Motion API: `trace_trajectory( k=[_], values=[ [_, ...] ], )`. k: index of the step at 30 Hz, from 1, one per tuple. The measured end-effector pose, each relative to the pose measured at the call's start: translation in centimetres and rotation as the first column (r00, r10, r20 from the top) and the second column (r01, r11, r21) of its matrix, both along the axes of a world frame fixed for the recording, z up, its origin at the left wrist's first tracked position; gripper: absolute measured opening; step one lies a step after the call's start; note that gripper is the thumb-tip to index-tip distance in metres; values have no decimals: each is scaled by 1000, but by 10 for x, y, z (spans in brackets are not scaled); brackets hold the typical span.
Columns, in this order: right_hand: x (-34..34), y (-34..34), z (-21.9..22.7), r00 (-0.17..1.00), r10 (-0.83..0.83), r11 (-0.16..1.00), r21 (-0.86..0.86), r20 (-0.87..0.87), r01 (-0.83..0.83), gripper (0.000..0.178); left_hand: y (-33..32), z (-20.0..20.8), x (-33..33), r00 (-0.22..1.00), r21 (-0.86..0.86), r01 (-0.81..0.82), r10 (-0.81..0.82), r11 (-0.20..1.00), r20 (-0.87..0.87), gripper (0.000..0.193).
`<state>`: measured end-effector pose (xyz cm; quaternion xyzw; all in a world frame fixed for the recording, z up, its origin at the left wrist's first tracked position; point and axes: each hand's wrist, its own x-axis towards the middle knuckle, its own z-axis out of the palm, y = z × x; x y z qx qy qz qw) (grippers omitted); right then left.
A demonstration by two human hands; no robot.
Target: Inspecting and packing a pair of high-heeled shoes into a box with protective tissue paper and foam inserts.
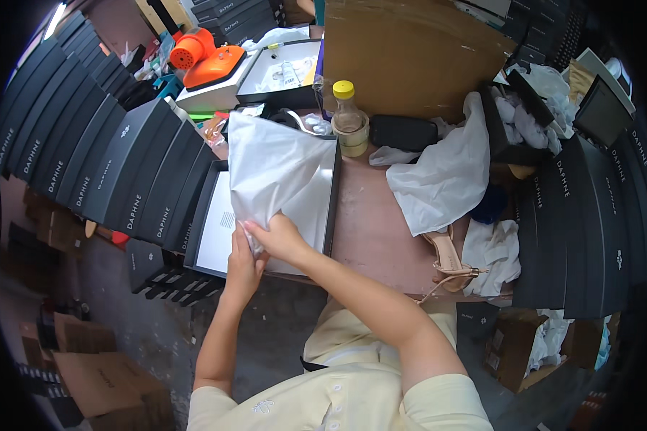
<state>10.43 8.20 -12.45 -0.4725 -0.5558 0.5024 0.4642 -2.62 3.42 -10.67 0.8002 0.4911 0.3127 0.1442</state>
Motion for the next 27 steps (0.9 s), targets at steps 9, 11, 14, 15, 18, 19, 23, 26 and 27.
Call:
trace_trajectory(
  k=[9,11,14,15,18,19,23,26,27],
  values=[
    [25,-12,15,553,370,928,-264,746,-265,42,-19,9,-31,888,110,246,-178,963,-424,34],
    [19,-19,16,365,456,866,-310,812,-393,37,-20,8,-38,911,-32,255,-251,966,-326,29],
    [15,-14,22,190,607,733,-450,772,-510,33,-15,-2,-37,945,-43,246,-249,968,-212,27],
    [17,-11,24,175,671,697,-534,720,-479,31,-12,-4,-36,955,-8,235,-232,972,-187,27],
    [50,-2,36,355,463,830,-256,812,-495,37,-25,13,-19,972,338,218,-173,915,-159,29],
    [57,3,35,452,153,966,-36,879,-258,41,-33,27,-8,962,336,245,-184,910,-202,30],
    [65,30,0,-51,-382,923,378,923,-71,53,-25,36,29,829,-224,382,-440,896,-346,36],
    [51,22,1,180,-375,926,376,909,30,60,-18,40,25,805,-375,373,-497,849,-323,34],
    [51,19,6,262,-456,887,460,850,51,63,-23,46,24,852,-363,322,-435,874,-291,36]
  ],
)
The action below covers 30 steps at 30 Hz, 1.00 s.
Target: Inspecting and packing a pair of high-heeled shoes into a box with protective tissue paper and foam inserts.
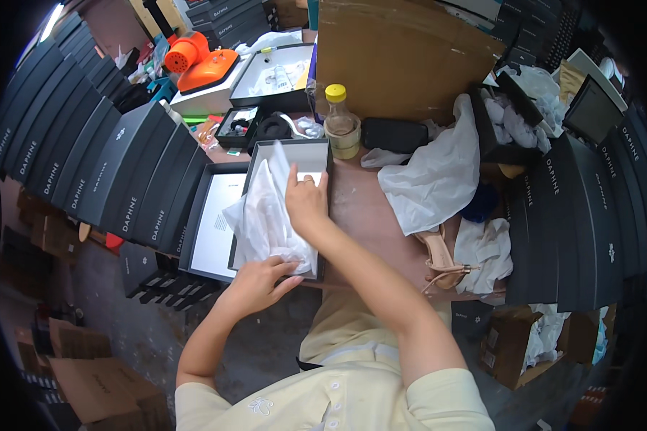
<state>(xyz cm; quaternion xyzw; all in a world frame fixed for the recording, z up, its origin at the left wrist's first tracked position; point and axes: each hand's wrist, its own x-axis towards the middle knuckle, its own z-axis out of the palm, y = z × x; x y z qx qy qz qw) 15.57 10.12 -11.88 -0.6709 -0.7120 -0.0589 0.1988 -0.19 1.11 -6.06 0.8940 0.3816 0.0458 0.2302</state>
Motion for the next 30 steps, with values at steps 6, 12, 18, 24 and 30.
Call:
trace_trajectory(
  k=[6,12,18,24,30],
  values=[
    [-6,-27,20,990,67,866,-486,-120,-118,59,-6,1,-20,979,259,6,47,966,-200,37],
    [-39,-13,0,986,118,874,-459,-114,-158,26,43,-47,-17,868,30,197,-160,980,-469,63],
    [-11,-25,26,948,198,774,-553,-249,-307,41,-11,36,24,985,365,111,-53,924,-165,46],
    [133,-20,140,982,-184,976,126,42,178,30,-14,11,2,986,162,-75,49,984,157,24],
    [310,-7,95,785,-582,809,248,212,533,10,-5,71,77,810,64,10,-46,998,585,4]
  ],
)
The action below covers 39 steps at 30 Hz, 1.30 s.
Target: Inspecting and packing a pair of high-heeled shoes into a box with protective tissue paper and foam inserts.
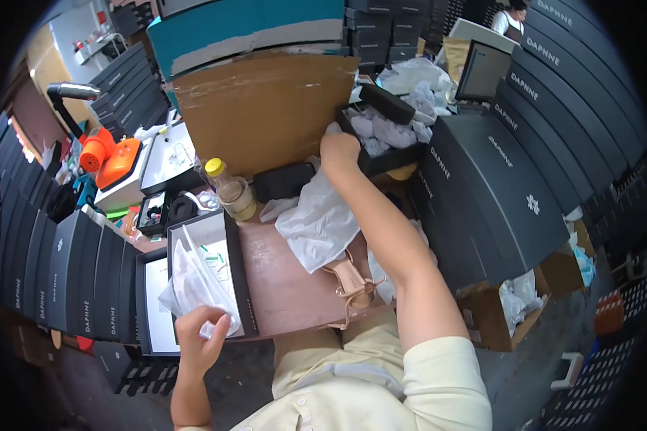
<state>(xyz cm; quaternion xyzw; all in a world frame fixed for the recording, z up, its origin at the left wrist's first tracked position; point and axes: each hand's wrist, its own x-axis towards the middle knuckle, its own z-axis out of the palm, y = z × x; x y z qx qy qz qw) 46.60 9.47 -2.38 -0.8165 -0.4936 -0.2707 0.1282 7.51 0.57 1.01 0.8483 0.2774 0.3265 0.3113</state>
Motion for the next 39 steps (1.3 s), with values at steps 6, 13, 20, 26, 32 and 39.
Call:
trace_trajectory(
  k=[6,13,20,26,32,39],
  values=[
    [-132,-97,48,764,600,741,194,237,-642,14,83,28,44,868,-815,448,40,369,495,74],
    [-159,-177,65,344,760,603,403,-551,-688,32,52,42,83,925,-509,278,-85,815,370,31],
    [-163,-193,47,-279,510,718,582,-813,-383,24,-22,3,76,822,-643,417,35,643,568,54],
    [-123,-264,24,378,363,908,232,-852,-348,37,-31,-44,2,976,-19,-184,180,983,-123,34],
    [-173,-273,-122,662,-58,993,-110,-747,-38,48,-12,-6,11,902,-27,-431,430,902,-20,21],
    [-123,-324,-150,-317,5,959,94,-948,-266,21,-9,-35,41,994,-114,-108,109,988,6,30]
  ],
)
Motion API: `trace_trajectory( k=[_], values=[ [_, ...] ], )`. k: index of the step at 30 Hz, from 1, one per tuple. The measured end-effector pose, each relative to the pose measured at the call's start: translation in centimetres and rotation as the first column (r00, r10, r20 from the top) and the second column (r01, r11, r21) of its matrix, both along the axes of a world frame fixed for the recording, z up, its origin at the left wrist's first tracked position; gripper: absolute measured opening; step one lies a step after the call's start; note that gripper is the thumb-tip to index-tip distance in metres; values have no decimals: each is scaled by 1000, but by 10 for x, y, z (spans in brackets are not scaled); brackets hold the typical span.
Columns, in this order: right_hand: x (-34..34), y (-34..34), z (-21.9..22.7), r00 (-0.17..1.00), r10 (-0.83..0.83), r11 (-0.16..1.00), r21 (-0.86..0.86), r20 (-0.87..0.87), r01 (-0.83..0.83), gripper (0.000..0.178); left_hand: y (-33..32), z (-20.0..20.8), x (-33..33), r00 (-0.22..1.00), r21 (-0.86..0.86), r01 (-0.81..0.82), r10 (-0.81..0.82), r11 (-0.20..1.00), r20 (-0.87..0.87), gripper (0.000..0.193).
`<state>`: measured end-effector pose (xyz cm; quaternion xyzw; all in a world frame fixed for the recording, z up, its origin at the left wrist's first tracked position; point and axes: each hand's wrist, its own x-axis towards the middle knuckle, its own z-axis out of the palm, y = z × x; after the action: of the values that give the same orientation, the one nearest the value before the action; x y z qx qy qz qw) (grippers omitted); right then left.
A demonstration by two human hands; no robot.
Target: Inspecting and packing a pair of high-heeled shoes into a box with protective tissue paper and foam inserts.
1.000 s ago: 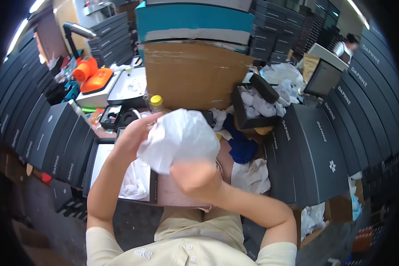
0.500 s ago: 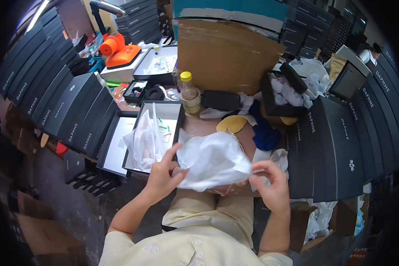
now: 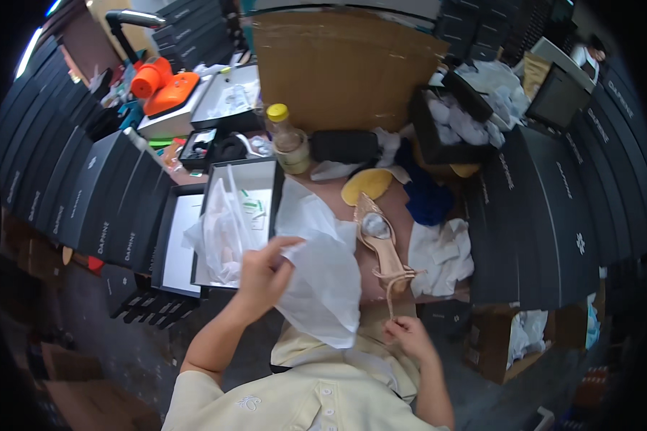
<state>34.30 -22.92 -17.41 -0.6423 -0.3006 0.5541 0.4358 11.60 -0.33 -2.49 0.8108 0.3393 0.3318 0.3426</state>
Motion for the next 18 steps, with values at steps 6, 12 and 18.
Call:
trace_trajectory(
  k=[6,12,18],
  values=[
    [79,-8,98,823,-129,862,348,-554,369,20,21,1,3,918,-315,-14,137,949,373,25],
    [-9,89,97,410,-388,872,473,825,-126,39,38,21,-5,843,-397,-14,224,918,489,28],
    [3,86,79,810,-157,947,320,564,-39,37,82,77,21,685,-8,-357,268,934,678,22]
  ],
)
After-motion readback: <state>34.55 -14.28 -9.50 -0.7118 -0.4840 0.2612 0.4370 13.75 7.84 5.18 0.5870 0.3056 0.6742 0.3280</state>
